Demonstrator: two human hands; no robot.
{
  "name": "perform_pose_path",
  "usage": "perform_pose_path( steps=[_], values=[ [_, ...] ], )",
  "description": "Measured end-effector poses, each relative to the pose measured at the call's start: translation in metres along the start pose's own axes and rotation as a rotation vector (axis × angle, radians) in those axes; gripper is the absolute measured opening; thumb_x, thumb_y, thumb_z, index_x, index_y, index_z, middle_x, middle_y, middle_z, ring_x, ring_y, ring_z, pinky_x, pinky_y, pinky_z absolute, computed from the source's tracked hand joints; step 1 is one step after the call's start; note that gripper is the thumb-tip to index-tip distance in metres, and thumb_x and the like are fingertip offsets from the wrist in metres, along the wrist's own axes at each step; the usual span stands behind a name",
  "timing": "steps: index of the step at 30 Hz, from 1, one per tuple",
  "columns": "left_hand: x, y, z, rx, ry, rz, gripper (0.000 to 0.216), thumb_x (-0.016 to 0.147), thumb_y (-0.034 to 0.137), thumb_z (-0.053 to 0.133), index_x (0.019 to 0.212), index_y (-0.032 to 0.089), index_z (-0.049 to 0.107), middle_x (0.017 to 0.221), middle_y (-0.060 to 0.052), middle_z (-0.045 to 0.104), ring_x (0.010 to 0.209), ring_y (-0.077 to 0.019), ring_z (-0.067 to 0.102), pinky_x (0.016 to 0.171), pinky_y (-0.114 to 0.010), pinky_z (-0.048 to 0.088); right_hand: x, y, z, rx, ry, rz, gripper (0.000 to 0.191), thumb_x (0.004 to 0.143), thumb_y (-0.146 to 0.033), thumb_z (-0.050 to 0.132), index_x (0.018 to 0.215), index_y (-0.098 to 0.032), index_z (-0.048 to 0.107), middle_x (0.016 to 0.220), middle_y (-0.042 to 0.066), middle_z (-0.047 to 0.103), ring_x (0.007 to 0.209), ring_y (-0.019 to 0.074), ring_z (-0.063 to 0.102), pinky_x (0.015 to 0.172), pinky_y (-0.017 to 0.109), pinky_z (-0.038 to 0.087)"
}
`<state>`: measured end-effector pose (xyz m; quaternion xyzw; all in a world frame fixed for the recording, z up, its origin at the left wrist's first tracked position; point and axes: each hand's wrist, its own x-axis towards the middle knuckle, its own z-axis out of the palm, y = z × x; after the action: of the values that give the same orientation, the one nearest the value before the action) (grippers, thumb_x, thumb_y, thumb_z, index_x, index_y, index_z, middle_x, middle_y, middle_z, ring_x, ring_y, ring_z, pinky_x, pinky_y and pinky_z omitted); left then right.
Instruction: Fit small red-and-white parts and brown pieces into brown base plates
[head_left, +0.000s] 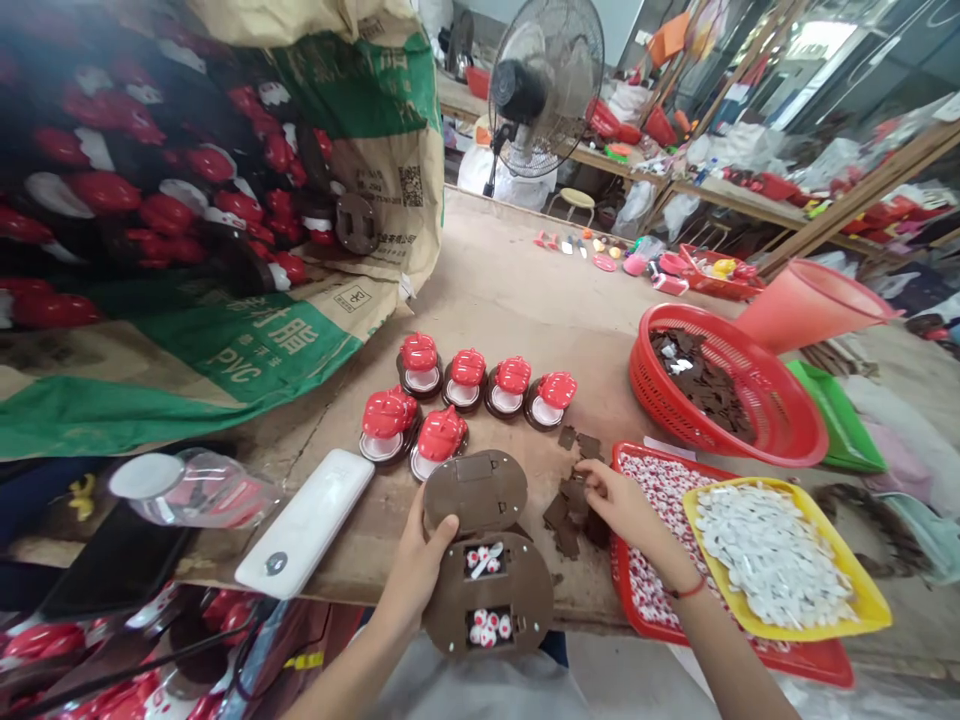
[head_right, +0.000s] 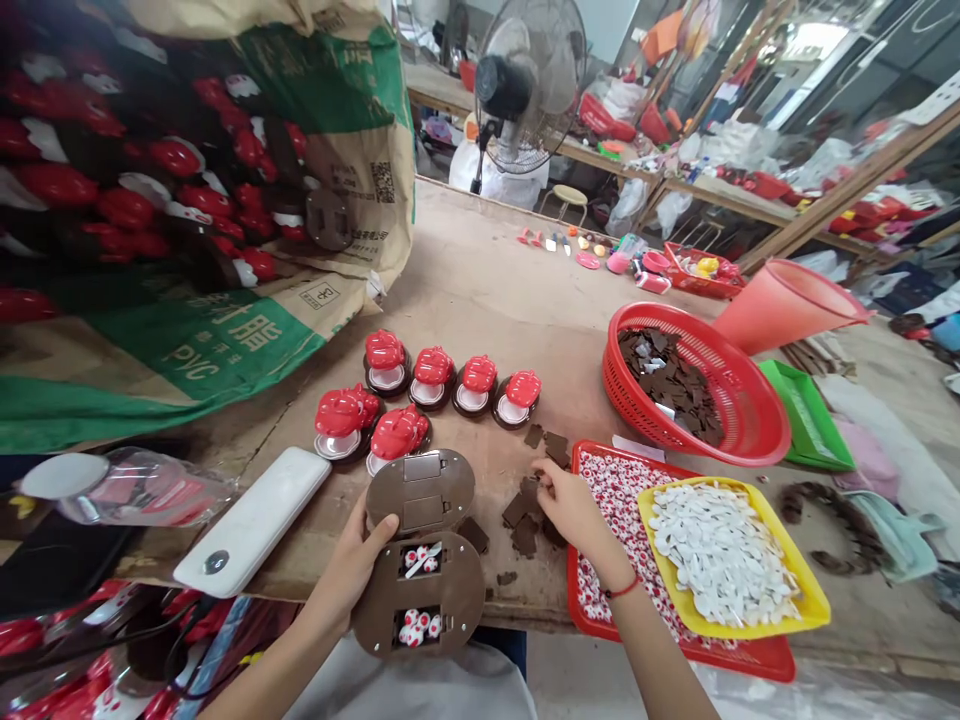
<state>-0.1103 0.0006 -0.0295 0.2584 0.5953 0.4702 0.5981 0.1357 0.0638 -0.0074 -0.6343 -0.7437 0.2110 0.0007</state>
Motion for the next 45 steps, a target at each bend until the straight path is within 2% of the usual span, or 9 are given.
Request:
perform_pose_path(
  steps=[3, 6, 12, 17, 22, 25, 33, 40, 45],
  values=[
    [0.005, -0.001, 0.005, 0.012, 0.007, 0.021, 0.060, 0.070, 0.034, 0.054, 0.125, 0.022, 0.033, 0.129, -0.007, 0.043, 0.117, -0.0234, 0.038, 0.098, -0.037, 0.029, -0.008, -0.001, -0.002, 0.383, 0.088, -0.046, 0.022, 0.070, -0.018, 0.039, 0.087, -0.016, 0.051, 0.064, -0.002, 0.049, 0.054, 0.0117, 0.050, 0.051, 0.022, 0.041],
    [0.007, -0.004, 0.009, 0.010, -0.010, 0.063, 0.062, 0.070, 0.036, 0.054, 0.125, 0.021, 0.031, 0.131, -0.008, 0.040, 0.118, -0.0234, 0.037, 0.097, -0.037, 0.029, -0.021, -0.015, 0.001, 0.594, 0.169, -0.079, 0.015, 0.072, -0.024, 0.041, 0.082, -0.018, 0.050, 0.064, -0.002, 0.048, 0.051, 0.0112, 0.049, 0.046, 0.022, 0.041],
    [0.006, -0.003, 0.015, 0.003, -0.062, 0.098, 0.063, 0.070, 0.036, 0.053, 0.125, 0.017, 0.030, 0.129, -0.011, 0.042, 0.116, -0.0228, 0.039, 0.096, -0.035, 0.030, -0.058, -0.054, 0.004, 0.444, 0.278, -0.332, 0.014, 0.080, -0.021, 0.043, 0.089, -0.022, 0.054, 0.082, 0.002, 0.062, 0.072, 0.0132, 0.059, 0.064, 0.022, 0.046],
    [0.005, -0.001, 0.018, -0.005, -0.079, 0.107, 0.064, 0.070, 0.036, 0.053, 0.126, 0.017, 0.029, 0.128, -0.010, 0.044, 0.115, -0.0224, 0.040, 0.096, -0.034, 0.029, -0.066, -0.069, 0.003, 0.559, 0.208, -0.455, 0.014, 0.081, -0.017, 0.039, 0.083, -0.021, 0.053, 0.074, 0.001, 0.058, 0.065, 0.0108, 0.055, 0.057, 0.020, 0.044],
    [0.001, -0.003, 0.021, -0.055, -0.122, 0.110, 0.068, 0.070, 0.036, 0.054, 0.128, 0.017, 0.025, 0.125, -0.010, 0.046, 0.115, -0.0220, 0.040, 0.095, -0.033, 0.031, -0.059, -0.075, 0.003, 0.621, 0.080, -0.344, 0.009, 0.074, -0.018, 0.043, 0.066, -0.020, 0.047, 0.064, 0.000, 0.052, 0.059, 0.0109, 0.050, 0.054, 0.021, 0.041],
    [-0.001, -0.005, 0.022, -0.064, -0.127, 0.118, 0.068, 0.070, 0.035, 0.054, 0.129, 0.018, 0.025, 0.125, -0.010, 0.046, 0.116, -0.0226, 0.039, 0.096, -0.034, 0.030, -0.057, -0.074, 0.005, 0.606, 0.003, -0.261, 0.004, 0.071, -0.018, 0.042, 0.072, -0.020, 0.046, 0.063, -0.002, 0.050, 0.057, 0.0109, 0.049, 0.053, 0.021, 0.041],
    [-0.001, -0.007, 0.022, 0.013, -0.136, 0.145, 0.064, 0.072, 0.030, 0.052, 0.129, 0.018, 0.025, 0.131, -0.010, 0.040, 0.119, -0.0210, 0.035, 0.100, -0.035, 0.024, -0.051, -0.078, -0.006, 0.434, -0.287, -0.232, 0.019, 0.073, -0.014, 0.040, 0.086, -0.020, 0.053, 0.072, -0.001, 0.055, 0.066, 0.0122, 0.051, 0.060, 0.022, 0.039],
    [-0.001, -0.008, 0.021, 0.007, -0.145, 0.155, 0.062, 0.073, 0.029, 0.051, 0.129, 0.018, 0.025, 0.130, -0.010, 0.041, 0.117, -0.0203, 0.038, 0.099, -0.035, 0.027, -0.046, -0.083, -0.011, 0.331, -0.339, -0.267, 0.024, 0.074, -0.012, 0.041, 0.093, -0.020, 0.052, 0.075, 0.000, 0.058, 0.072, 0.0133, 0.055, 0.064, 0.022, 0.038],
    [-0.001, -0.009, 0.019, 0.025, -0.149, 0.148, 0.062, 0.073, 0.029, 0.052, 0.129, 0.019, 0.026, 0.131, -0.008, 0.040, 0.119, -0.0199, 0.036, 0.099, -0.032, 0.026, -0.040, -0.086, -0.010, 0.063, -0.338, -0.391, 0.018, 0.079, -0.015, 0.040, 0.088, -0.020, 0.055, 0.082, 0.003, 0.062, 0.075, 0.0162, 0.057, 0.064, 0.024, 0.037]
  ],
)
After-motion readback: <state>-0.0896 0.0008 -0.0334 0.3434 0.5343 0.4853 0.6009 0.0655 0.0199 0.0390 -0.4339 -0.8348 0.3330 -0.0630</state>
